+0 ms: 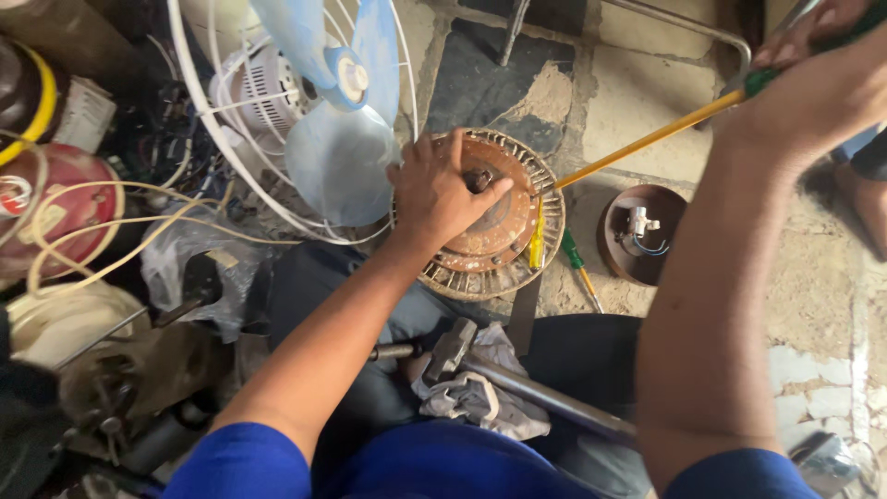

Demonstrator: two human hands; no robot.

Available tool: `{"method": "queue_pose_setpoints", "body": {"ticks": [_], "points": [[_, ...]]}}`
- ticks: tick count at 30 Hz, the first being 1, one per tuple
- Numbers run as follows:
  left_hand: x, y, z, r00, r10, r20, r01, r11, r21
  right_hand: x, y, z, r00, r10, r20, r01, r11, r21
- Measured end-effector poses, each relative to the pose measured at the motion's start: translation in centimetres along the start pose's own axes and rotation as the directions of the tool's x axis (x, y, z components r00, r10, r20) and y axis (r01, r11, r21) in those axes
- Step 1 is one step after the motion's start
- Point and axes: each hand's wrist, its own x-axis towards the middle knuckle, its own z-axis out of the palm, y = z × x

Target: The person uses a screwdriver to loosen and remove a screw from the center of a fan motor rotor. They then remove the screw and a small white plastic component from the rotor, placing them on a nearby metal plate. Finally, they wipe the rotor with a cloth.

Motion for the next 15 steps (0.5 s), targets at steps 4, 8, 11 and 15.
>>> {"method": "queue_pose_setpoints", "body": {"ticks": [4, 8, 11, 15], "points": [[-1.7, -0.6, 1.6, 0.994, 0.037, -0.098, -0.074, 0.910, -0.408, -0.7, -1.7, -4.1, 0.993, 0.117, 0.021, -0.118, 0.986, 0.118], [-2.3, 0.1, 2.1, 0.991, -0.082, -0.103, 0.001, 0.788, -0.616, -0.5, -2.5, -7.9, 0.997, 0.050, 0.056, -0.058, 0.985, 0.163], [-3.2, 0.9, 1.1, 0.891, -0.051, -0.452, -0.227, 0.812, -0.538, -1.1, -2.1, -8.0, 0.995, 0.061, 0.078, -0.072, 0.985, 0.159], [-3.8, 1.2, 0.1, 0.905, -0.154, -0.397, -0.102, 0.827, -0.553, -1.3, -3.2, -7.5, 0.993, 0.084, 0.083, -0.093, 0.990, 0.108]]}}
